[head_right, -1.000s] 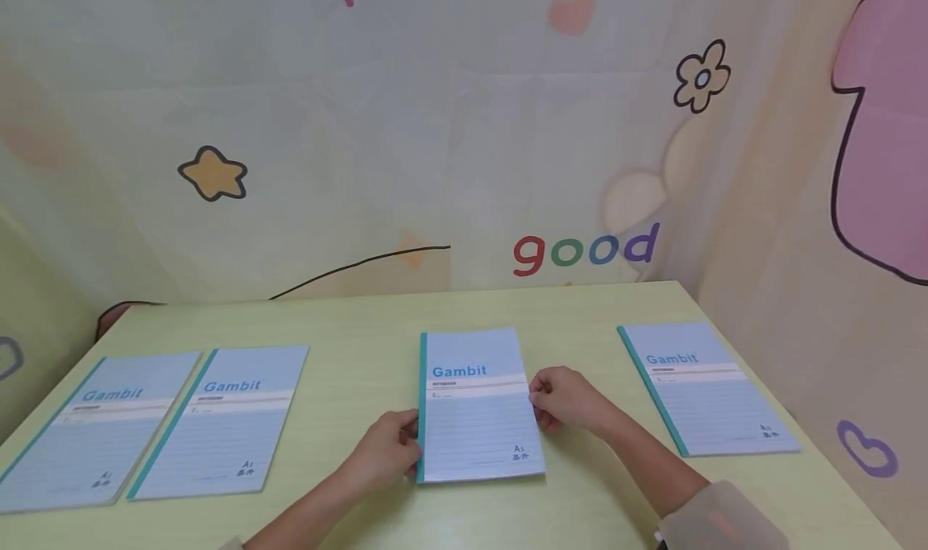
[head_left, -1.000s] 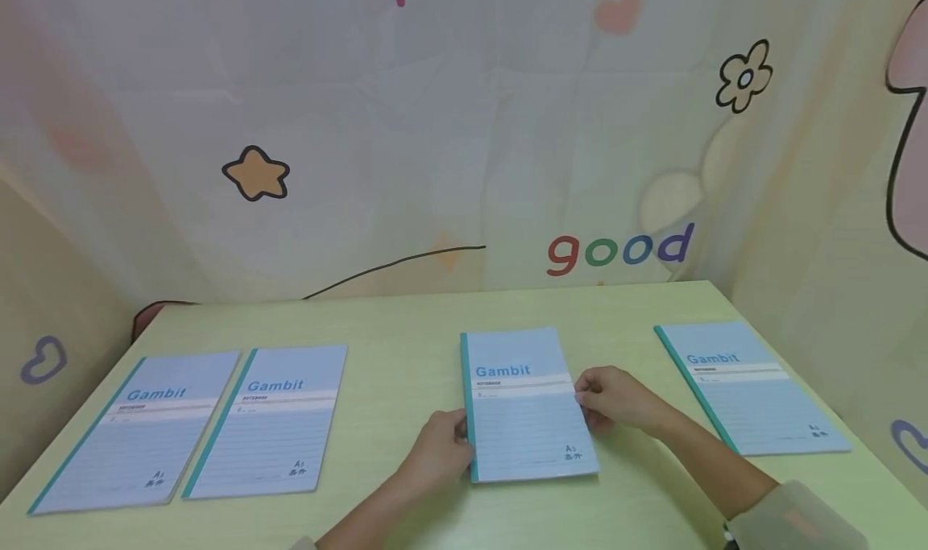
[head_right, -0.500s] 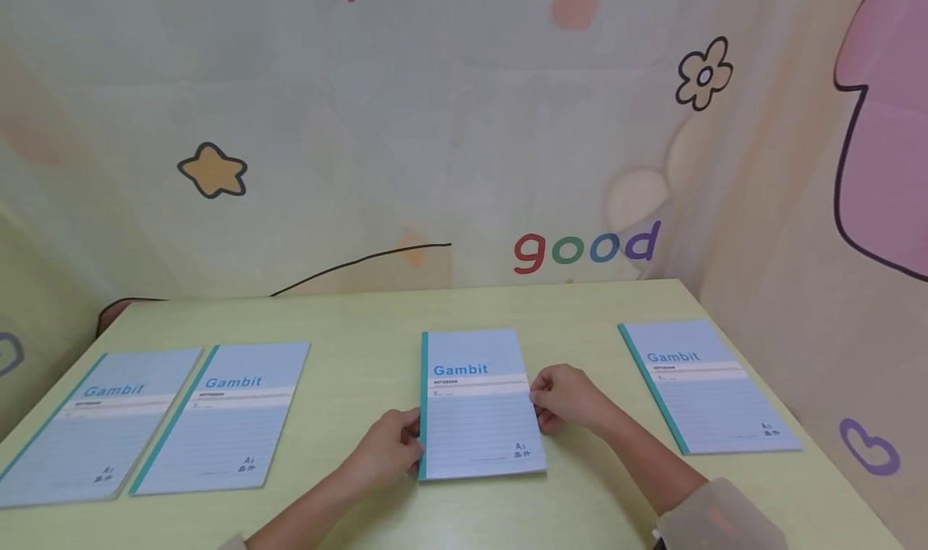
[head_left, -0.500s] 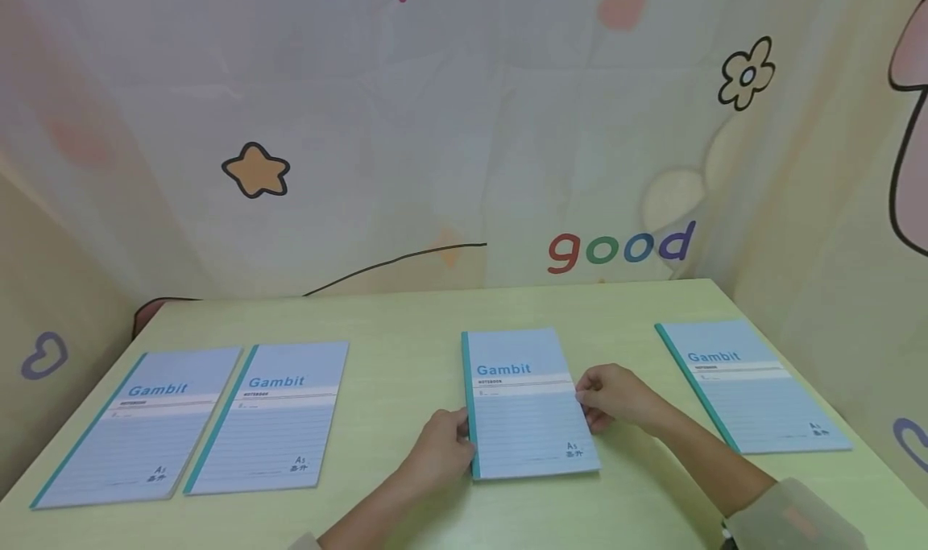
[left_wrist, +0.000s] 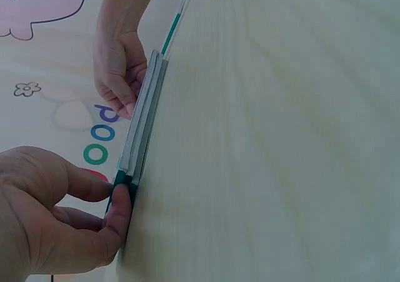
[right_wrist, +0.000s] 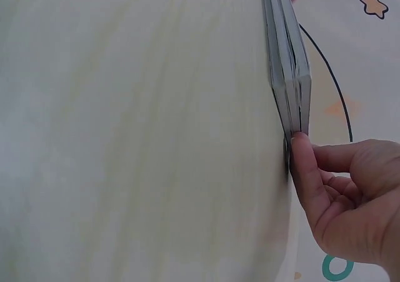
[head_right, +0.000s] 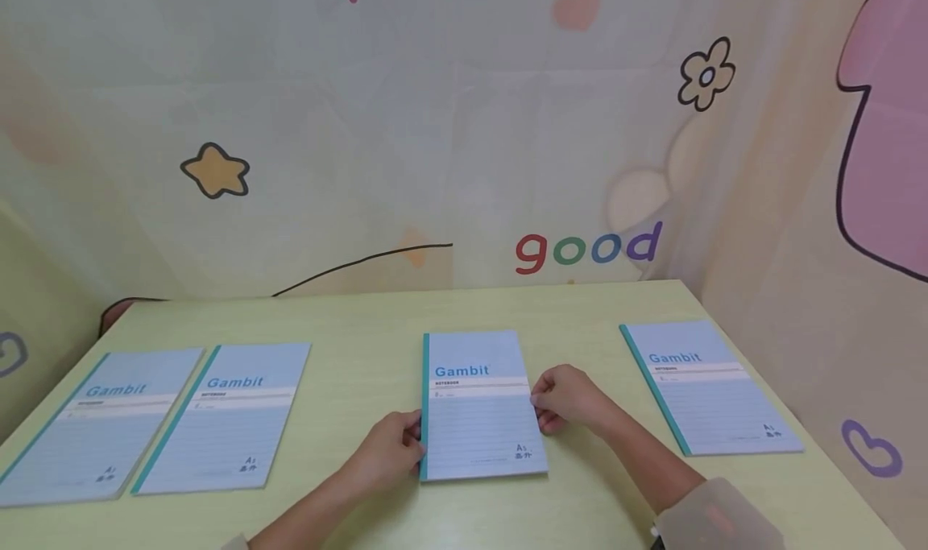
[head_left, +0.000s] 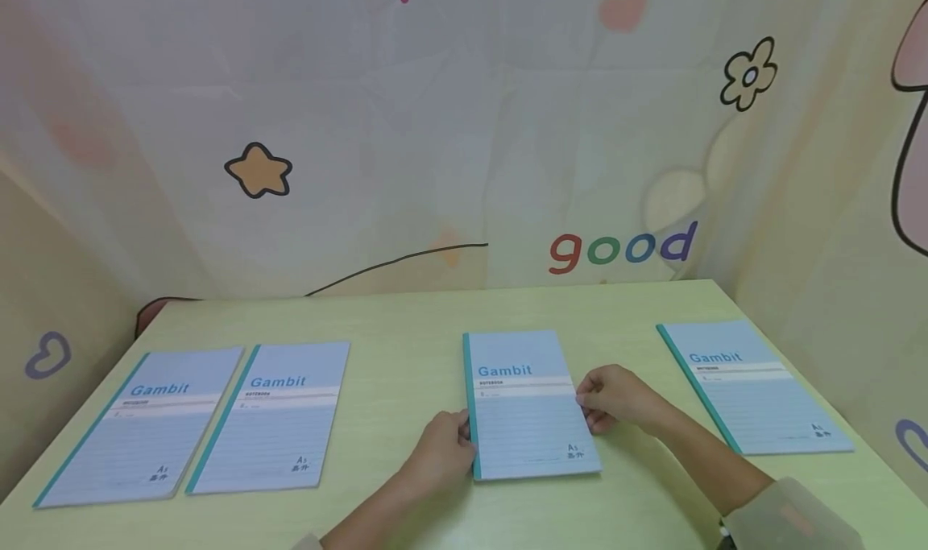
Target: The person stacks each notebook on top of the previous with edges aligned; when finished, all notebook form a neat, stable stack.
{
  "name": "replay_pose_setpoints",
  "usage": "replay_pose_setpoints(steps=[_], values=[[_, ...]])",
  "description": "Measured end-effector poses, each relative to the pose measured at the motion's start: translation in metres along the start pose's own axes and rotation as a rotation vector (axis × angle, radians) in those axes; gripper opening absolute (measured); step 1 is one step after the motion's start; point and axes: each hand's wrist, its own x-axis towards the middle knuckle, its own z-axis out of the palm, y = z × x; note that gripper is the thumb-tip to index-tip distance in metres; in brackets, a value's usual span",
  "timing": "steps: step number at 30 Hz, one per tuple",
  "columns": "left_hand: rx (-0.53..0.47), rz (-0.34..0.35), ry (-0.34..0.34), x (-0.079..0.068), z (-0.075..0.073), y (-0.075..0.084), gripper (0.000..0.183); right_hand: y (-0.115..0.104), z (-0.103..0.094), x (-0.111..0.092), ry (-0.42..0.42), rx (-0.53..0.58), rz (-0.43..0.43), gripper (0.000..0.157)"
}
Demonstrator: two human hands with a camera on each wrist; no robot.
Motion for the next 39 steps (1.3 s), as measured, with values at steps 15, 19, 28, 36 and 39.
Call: replay_pose_setpoints(steps=[15,19,28,36,39], values=[[-0.095,0.02,0.036,-0.009,-0.033,-0.002,0.041,-0.024,-0.009,-0.003,0.081,-0.117,-0.098,0.008],[-0.159,0.037,0.042,-0.016,-0.051,-0.003,0.041,-0.035,-0.004,-0.004,0.059,-0.045,-0.141,0.011],[-0.284,-0.026,0.111,-0.033,-0.09,-0.017,0.042,-0.055,0.023,0.004,0.042,-0.01,-0.15,0.012],[-0.294,-0.072,0.139,-0.051,-0.129,-0.03,0.046,-0.078,0.046,0.01,0.006,0.021,-0.192,0.009],[-0.27,-0.101,0.144,-0.058,-0.143,-0.038,0.048,-0.086,0.054,0.012,-0.037,0.065,-0.234,0.009]])
